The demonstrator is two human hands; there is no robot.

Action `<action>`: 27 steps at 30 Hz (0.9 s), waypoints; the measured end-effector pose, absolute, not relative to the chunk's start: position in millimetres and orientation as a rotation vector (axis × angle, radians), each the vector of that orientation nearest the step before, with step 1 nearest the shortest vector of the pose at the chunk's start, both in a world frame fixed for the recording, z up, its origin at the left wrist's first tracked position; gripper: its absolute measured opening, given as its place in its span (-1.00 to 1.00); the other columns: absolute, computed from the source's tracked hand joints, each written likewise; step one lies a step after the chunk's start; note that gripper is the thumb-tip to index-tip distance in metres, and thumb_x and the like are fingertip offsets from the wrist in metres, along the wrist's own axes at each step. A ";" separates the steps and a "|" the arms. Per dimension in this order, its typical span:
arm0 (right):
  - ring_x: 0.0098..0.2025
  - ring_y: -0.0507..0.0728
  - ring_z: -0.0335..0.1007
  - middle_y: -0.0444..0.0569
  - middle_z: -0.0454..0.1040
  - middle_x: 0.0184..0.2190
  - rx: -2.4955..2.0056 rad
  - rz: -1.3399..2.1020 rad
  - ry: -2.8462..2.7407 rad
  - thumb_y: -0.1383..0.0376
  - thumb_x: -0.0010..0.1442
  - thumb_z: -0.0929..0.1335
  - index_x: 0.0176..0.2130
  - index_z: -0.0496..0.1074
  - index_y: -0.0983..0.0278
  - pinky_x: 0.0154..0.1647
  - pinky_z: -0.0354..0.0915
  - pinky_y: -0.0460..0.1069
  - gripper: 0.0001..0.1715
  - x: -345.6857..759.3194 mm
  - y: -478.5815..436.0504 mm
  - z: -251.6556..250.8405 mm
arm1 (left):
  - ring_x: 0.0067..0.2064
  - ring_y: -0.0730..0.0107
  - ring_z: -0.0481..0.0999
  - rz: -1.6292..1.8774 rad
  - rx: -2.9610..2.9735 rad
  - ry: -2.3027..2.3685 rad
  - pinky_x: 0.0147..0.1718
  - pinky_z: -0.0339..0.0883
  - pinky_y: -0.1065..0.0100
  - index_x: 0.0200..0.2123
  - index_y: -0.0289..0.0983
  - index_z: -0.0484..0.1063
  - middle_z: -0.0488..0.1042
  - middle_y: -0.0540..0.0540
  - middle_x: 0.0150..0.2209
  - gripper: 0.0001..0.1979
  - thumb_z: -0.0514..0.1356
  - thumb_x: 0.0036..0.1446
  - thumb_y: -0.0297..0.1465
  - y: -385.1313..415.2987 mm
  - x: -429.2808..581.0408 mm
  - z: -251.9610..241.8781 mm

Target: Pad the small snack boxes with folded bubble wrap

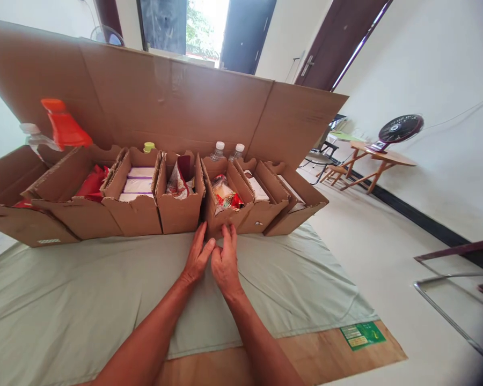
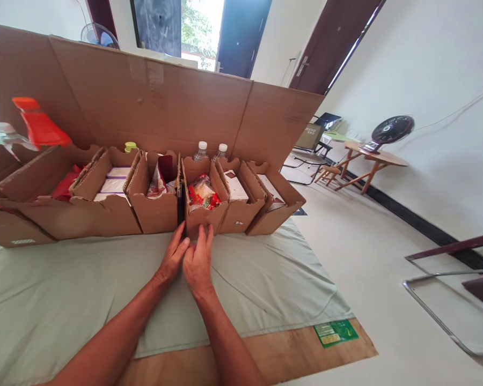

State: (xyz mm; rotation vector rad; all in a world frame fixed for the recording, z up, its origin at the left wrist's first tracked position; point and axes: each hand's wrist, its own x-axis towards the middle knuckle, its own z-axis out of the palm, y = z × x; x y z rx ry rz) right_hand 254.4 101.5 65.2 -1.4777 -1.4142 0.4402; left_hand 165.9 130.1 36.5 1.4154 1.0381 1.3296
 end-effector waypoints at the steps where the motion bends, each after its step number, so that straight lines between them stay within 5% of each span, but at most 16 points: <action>1: 0.48 0.27 -0.12 0.25 -0.05 0.44 -1.478 0.438 -1.411 0.37 0.27 0.17 0.33 0.18 0.37 0.45 -0.04 0.31 -0.33 253.7 105.4 64.4 | 0.46 0.10 0.02 1.325 1.410 1.042 0.42 -0.21 0.01 0.36 -0.19 0.17 0.10 -0.21 0.44 -0.33 0.05 0.29 -0.01 131.6 165.1 35.9; 11: 0.46 0.32 -0.09 0.26 -0.07 0.44 -1.427 0.566 -1.381 0.31 0.24 0.23 0.33 0.19 0.36 0.28 0.27 0.27 -0.30 266.7 115.8 60.8 | 0.47 0.16 0.01 1.303 1.399 1.045 0.43 -0.18 0.08 0.37 -0.21 0.15 0.08 -0.20 0.45 -0.33 0.01 0.32 0.01 133.1 165.6 32.8; 14: 0.41 0.32 0.06 0.27 -0.05 0.44 -1.403 0.608 -1.406 0.29 0.25 0.23 0.29 0.26 0.35 0.12 0.42 0.19 -0.36 270.4 106.9 67.6 | 0.46 0.13 0.02 1.304 1.399 1.050 0.41 -0.13 0.06 0.38 -0.24 0.13 0.07 -0.25 0.45 -0.32 0.04 0.31 -0.02 135.5 165.5 29.9; 17: 0.23 0.28 0.32 0.26 0.17 0.33 -1.403 0.473 -1.449 0.30 0.27 0.23 0.19 0.38 0.29 -0.04 0.48 0.14 -0.48 282.6 94.2 87.6 | 0.43 0.05 0.10 1.323 1.392 1.065 0.36 0.03 0.03 0.38 -0.24 0.09 0.08 -0.28 0.44 -0.27 0.14 0.25 -0.06 137.4 166.2 25.8; 20: 0.09 0.25 0.41 0.20 0.41 0.12 -1.407 0.126 -1.541 0.32 0.33 0.21 0.15 0.41 0.26 -0.01 0.42 0.16 -0.55 303.6 90.9 124.3 | 0.35 0.00 0.25 1.370 1.389 1.119 0.27 0.19 0.00 0.34 -0.22 0.14 0.19 -0.30 0.37 -0.33 0.17 0.23 -0.16 134.3 167.8 25.1; 25: 0.28 0.33 0.20 0.15 0.40 0.23 -1.516 -0.475 -1.951 0.41 0.26 0.31 0.20 0.40 0.26 0.22 0.13 0.22 -0.48 327.7 122.3 189.1 | 0.18 0.03 0.38 1.460 1.472 1.200 0.19 0.24 -0.03 0.03 -0.22 0.43 0.41 -0.23 0.09 -0.60 0.23 0.08 -0.36 120.0 173.2 32.3; 27: 0.27 0.32 0.20 0.13 0.51 0.12 -1.530 -0.528 -2.161 0.43 0.24 0.34 0.12 0.47 0.30 0.22 0.05 0.20 -0.55 328.7 138.7 203.2 | 0.05 0.11 0.46 1.446 1.510 1.187 0.07 0.35 0.04 -0.01 -0.22 0.45 0.45 -0.19 -0.01 -0.60 0.23 0.03 -0.41 117.7 176.0 33.3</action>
